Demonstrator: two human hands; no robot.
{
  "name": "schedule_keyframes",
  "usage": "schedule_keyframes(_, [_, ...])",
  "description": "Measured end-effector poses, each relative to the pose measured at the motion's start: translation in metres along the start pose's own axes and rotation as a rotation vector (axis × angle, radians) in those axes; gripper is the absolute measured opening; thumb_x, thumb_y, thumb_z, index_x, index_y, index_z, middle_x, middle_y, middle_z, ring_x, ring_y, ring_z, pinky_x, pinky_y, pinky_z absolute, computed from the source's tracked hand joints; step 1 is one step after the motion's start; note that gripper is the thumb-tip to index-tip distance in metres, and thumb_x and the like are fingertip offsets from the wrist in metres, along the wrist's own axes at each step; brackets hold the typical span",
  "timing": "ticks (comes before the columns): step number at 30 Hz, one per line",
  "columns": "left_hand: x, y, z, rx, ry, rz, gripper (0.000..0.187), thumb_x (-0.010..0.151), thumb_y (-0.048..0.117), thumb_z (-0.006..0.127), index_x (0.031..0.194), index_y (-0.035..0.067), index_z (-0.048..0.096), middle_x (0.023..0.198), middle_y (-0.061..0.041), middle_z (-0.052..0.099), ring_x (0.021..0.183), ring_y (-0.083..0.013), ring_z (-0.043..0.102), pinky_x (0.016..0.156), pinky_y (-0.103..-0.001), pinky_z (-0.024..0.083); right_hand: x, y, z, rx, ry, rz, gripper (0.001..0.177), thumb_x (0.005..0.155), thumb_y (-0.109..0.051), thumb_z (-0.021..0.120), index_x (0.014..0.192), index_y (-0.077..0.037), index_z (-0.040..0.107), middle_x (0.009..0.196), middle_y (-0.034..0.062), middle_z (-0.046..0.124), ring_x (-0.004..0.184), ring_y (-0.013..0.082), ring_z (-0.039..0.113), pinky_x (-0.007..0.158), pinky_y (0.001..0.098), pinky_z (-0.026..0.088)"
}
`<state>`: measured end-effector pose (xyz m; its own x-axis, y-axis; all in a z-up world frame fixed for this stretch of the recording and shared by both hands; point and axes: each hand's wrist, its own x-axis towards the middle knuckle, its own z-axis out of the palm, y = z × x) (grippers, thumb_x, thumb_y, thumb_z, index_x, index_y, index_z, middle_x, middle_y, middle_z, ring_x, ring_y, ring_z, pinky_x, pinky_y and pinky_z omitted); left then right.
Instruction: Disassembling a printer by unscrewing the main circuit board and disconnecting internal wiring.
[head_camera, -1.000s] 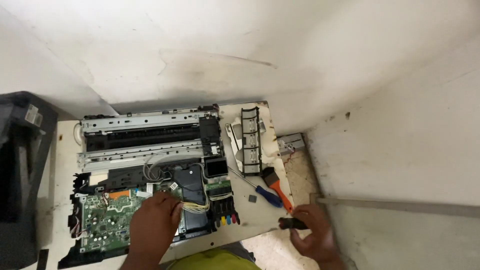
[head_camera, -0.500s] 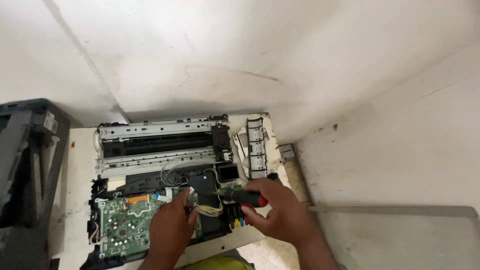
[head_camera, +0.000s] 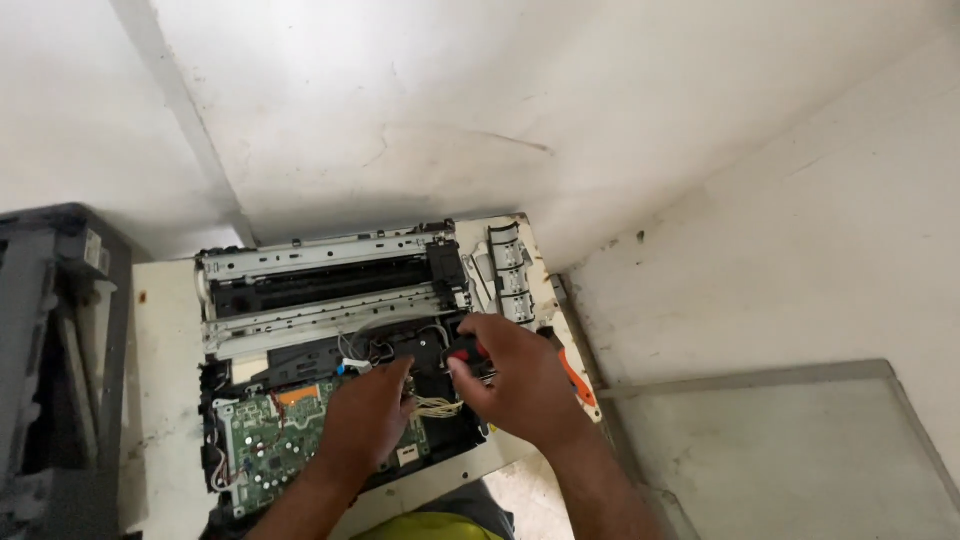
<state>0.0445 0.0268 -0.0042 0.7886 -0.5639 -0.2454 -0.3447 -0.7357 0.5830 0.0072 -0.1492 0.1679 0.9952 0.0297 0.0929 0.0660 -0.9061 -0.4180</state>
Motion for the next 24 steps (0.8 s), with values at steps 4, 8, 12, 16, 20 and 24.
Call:
schedule_keyframes(4, [0.002, 0.000, -0.006, 0.025, -0.005, 0.027, 0.055, 0.090, 0.039, 0.080, 0.139, 0.020, 0.063, 0.121, -0.004, 0.075, 0.101, -0.0304, 0.076, 0.075, -0.050, 0.063, 0.004, 0.004, 0.003, 0.008, -0.023, -0.020, 0.036, 0.088, -0.029, 0.073, 0.118, -0.012, 0.063, 0.089, 0.0028, 0.068, 0.073, 0.0204, 0.065, 0.061, 0.0368, 0.050])
schedule_keyframes(8, [-0.001, -0.003, -0.002, -0.029, -0.025, 0.049, 0.063, 0.092, 0.035, 0.079, 0.147, 0.018, 0.056, 0.129, -0.006, 0.071, 0.104, -0.0300, 0.075, 0.081, -0.051, 0.063, 0.006, 0.006, 0.002, 0.021, -0.065, -0.048, 0.037, 0.091, -0.029, 0.072, 0.121, -0.011, 0.059, 0.094, 0.0064, 0.067, 0.077, 0.0237, 0.066, 0.061, 0.0399, 0.050])
schedule_keyframes(12, [-0.001, -0.008, 0.003, -0.020, -0.032, 0.043, 0.066, 0.092, 0.037, 0.078, 0.151, 0.019, 0.053, 0.134, -0.006, 0.069, 0.107, -0.0304, 0.074, 0.083, -0.053, 0.064, 0.008, 0.003, 0.001, 0.060, -0.093, -0.049, 0.034, 0.093, -0.026, 0.071, 0.119, -0.010, 0.058, 0.092, 0.0069, 0.064, 0.073, 0.0237, 0.061, 0.060, 0.0392, 0.047])
schedule_keyframes(16, [-0.001, -0.010, 0.002, -0.049, -0.036, 0.046, 0.063, 0.094, 0.035, 0.075, 0.150, 0.017, 0.053, 0.131, -0.007, 0.071, 0.099, -0.0291, 0.076, 0.078, -0.050, 0.064, 0.010, 0.001, 0.003, 0.063, -0.090, -0.080, 0.033, 0.093, -0.024, 0.072, 0.118, -0.009, 0.057, 0.093, 0.0076, 0.064, 0.073, 0.0229, 0.062, 0.060, 0.0381, 0.048])
schedule_keyframes(20, [0.000, -0.013, 0.008, -0.048, -0.030, 0.066, 0.065, 0.095, 0.037, 0.074, 0.152, 0.018, 0.050, 0.133, -0.008, 0.068, 0.106, -0.0318, 0.074, 0.083, -0.053, 0.063, 0.008, 0.000, 0.002, 0.049, -0.101, -0.081, 0.032, 0.093, -0.022, 0.071, 0.118, -0.011, 0.056, 0.097, 0.0073, 0.065, 0.075, 0.0234, 0.062, 0.061, 0.0390, 0.049])
schedule_keyframes(24, [-0.002, -0.009, 0.002, -0.045, -0.046, 0.029, 0.064, 0.095, 0.039, 0.074, 0.152, 0.019, 0.052, 0.138, -0.007, 0.067, 0.111, -0.0312, 0.073, 0.085, -0.052, 0.064, 0.008, -0.006, -0.002, 0.111, -0.114, -0.094, 0.026, 0.093, -0.018, 0.070, 0.114, -0.012, 0.055, 0.091, 0.0060, 0.062, 0.070, 0.0216, 0.058, 0.058, 0.0367, 0.045])
